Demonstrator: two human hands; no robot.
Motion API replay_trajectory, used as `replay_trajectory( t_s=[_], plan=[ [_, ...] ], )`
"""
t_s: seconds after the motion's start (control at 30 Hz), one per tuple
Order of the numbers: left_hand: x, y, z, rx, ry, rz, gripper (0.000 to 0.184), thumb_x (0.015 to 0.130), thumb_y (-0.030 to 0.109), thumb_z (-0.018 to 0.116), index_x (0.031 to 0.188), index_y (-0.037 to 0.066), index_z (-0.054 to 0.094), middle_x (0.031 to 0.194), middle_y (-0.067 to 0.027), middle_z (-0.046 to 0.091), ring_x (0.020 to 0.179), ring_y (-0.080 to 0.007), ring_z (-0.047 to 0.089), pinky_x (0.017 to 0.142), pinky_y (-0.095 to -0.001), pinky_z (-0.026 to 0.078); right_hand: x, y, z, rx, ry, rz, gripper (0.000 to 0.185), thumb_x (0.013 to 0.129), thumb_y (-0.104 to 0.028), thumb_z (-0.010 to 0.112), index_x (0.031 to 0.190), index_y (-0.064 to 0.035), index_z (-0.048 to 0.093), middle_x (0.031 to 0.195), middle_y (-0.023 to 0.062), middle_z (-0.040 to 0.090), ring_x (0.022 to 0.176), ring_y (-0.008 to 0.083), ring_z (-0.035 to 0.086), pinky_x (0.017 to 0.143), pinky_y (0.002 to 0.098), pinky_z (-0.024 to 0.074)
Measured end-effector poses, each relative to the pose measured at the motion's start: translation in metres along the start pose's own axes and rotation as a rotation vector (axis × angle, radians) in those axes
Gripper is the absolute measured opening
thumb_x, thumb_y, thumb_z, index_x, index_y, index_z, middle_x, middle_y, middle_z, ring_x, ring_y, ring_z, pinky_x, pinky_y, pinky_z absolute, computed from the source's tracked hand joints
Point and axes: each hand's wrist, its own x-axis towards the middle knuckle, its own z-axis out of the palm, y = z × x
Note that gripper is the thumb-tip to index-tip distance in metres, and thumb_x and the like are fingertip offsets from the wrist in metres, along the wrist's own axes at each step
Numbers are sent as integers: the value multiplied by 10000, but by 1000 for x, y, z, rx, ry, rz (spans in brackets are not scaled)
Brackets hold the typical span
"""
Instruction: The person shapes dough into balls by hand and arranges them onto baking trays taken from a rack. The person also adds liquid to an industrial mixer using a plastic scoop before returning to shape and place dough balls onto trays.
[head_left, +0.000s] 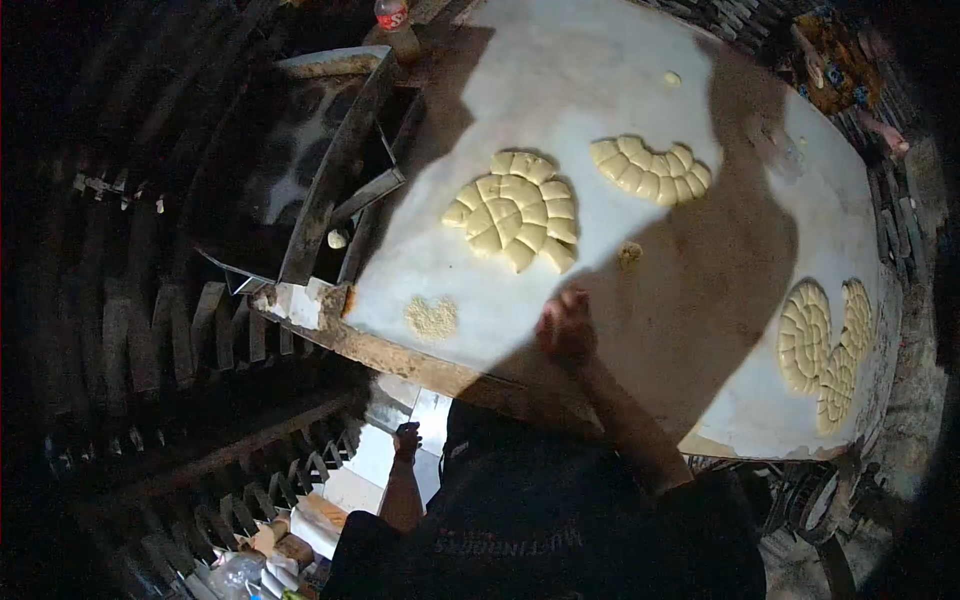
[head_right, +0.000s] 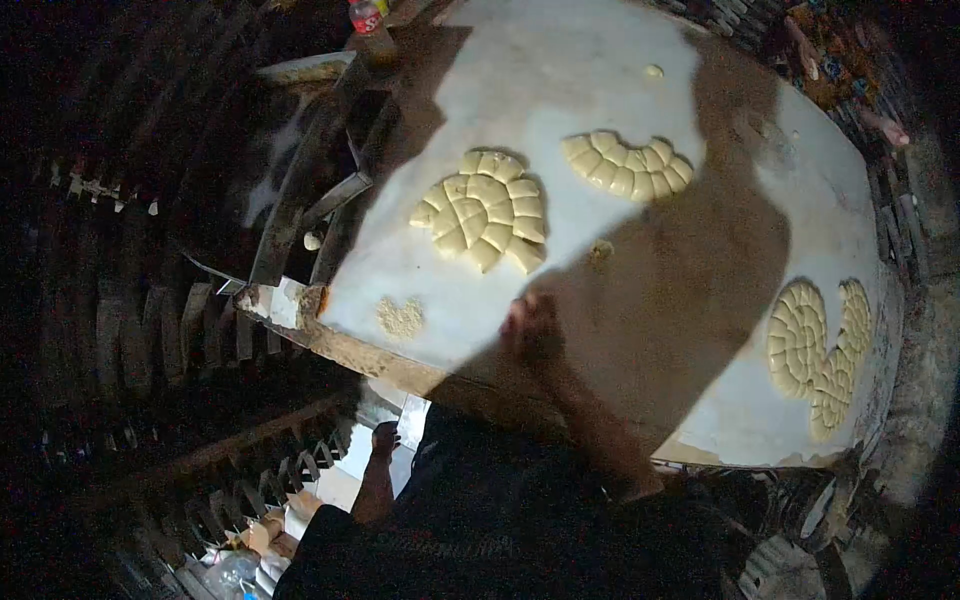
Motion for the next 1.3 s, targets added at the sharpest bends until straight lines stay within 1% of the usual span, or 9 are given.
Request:
replay_trajectory(
  t_s=[0.17,0.47,0.6,0.63,0.73,0.93,1.03,1.1,1.3],
  plan=[
    [-6,22,16,-110,-188,-12,258,855,320,568,1044,150,608,836,-27,593,677,-171,592,589,-327,491,-48,27,-28,96,-319,-202,157,819,-129,549,854,20,514,892,227,490,890,411,492,923,544,387],
    [-76,158,30,348,-969,-39,382,872,333,577,1140,62,548,889,-40,614,769,-120,584,613,-244,458,-4,-10,-15,34,1,185,105,775,-43,581,841,-1,512,887,196,493,931,398,479,850,500,403],
    [-116,238,50,113,-1250,-15,293,926,257,526,1130,47,539,938,-14,583,772,-96,540,631,-237,443,-27,1,-73,142,-405,51,99,816,-68,567,873,0,524,909,194,520,939,395,500,855,506,407],
    [-125,256,57,524,-1179,308,150,927,195,512,989,66,556,849,-10,520,750,-119,474,676,-256,399,-20,1,-93,219,-526,220,117,854,-93,531,910,10,535,926,205,534,971,394,507,869,507,412],
    [-182,317,71,337,-1155,427,101,901,157,519,916,57,515,798,-8,476,741,-121,427,682,-262,375,28,-4,-125,537,-666,805,186,789,-65,641,920,27,545,963,193,539,994,346,515,879,455,440],
    [-195,358,130,654,-933,591,171,867,181,578,953,37,547,904,-119,590,875,-187,547,796,-318,430,6,-12,-78,177,-384,257,473,779,-137,681,1178,18,478,1130,218,503,1060,365,506,900,437,443],
    [-202,351,171,497,-693,709,369,814,226,643,1111,28,548,1063,-178,583,1023,-285,552,907,-381,427,-19,-5,-94,103,-267,320,686,735,-165,691,1309,20,363,1273,249,425,1170,418,430,986,475,377],
    [-193,334,209,478,-400,1314,466,769,248,698,1143,26,529,1089,-196,549,1043,-301,532,891,-418,437,-22,-4,-117,126,-298,376,709,715,-179,707,1307,16,370,1258,246,439,1165,415,438,977,476,385],
    [-166,304,293,587,-267,1685,458,739,159,670,1158,36,532,1095,-174,539,1117,-351,463,958,-441,384,-30,-2,-136,101,-343,412,616,698,-130,728,1245,-14,470,1198,185,516,1132,368,503,934,451,435]
  ],
)
